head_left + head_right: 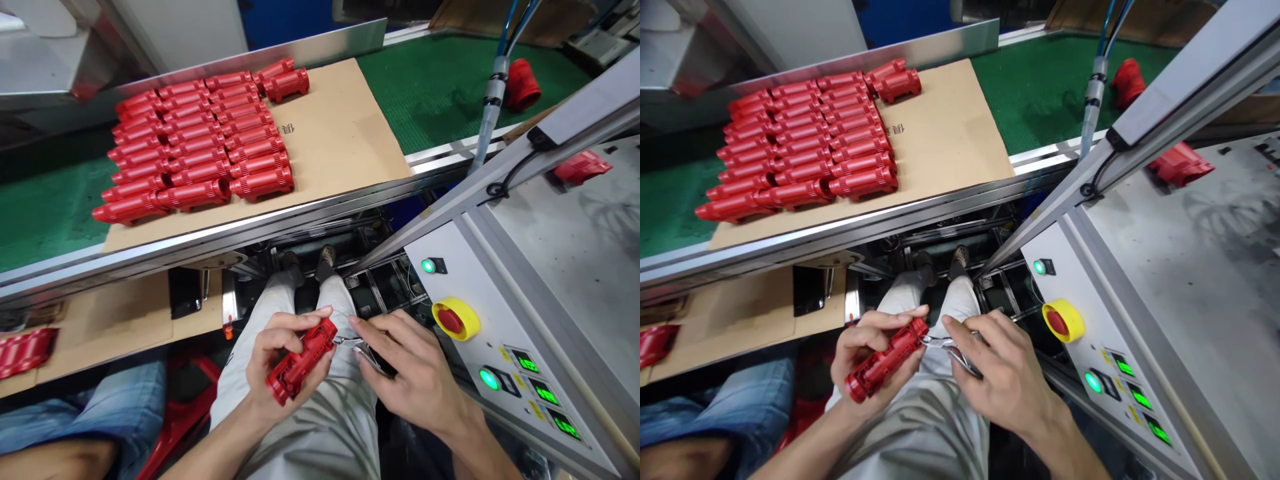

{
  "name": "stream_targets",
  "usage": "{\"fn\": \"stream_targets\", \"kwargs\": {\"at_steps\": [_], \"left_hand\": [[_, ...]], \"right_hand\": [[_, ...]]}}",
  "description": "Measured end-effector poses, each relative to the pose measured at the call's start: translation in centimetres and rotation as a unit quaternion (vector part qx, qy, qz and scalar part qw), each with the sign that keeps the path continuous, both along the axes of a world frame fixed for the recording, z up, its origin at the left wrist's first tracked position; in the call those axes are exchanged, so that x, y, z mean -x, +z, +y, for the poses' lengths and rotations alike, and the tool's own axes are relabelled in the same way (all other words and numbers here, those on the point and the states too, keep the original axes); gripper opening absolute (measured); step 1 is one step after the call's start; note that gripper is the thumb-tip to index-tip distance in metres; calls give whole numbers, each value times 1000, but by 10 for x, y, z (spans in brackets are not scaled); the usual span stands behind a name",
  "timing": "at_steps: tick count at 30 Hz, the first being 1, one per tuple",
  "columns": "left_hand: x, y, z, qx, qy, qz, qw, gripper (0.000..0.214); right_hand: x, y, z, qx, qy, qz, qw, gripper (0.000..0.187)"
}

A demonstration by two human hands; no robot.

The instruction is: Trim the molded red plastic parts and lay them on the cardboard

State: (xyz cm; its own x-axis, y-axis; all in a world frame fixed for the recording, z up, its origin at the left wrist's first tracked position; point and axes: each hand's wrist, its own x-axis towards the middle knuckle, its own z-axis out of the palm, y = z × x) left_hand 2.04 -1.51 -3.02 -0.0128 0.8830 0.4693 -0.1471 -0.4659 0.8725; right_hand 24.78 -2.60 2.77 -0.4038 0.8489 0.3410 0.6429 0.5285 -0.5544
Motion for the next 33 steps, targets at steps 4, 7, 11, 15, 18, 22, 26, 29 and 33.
{"fn": "stream_targets", "kwargs": {"at_steps": [4,7,11,15,18,22,26,29,33], "left_hand": [[3,0,0,-5,-15,12,1000,53],[4,0,1,-12,-20,17,1000,54],[5,0,3,-30,-17,31,999,56],[7,-1,4,-45,-15,55,997,57],[9,-2,4,-49,-18,59,997,57],[9,-3,3,-46,-20,59,997,57],[8,-3,1,-24,-30,49,998,57],[7,-3,0,-10,-39,33,999,56],[7,-2,-1,19,-50,17,998,53]], "right_hand": [[-5,4,2,-3,27,-29,999,57],[-8,8,2,8,39,-52,998,56],[-8,9,3,32,42,-45,998,55],[-5,8,4,39,40,-37,998,51],[-5,9,4,32,40,-49,997,49],[-8,10,5,17,42,-77,996,49],[-13,8,9,16,54,-92,994,49],[-17,5,12,16,68,-90,994,49],[-21,3,14,19,80,-77,994,51]]}}
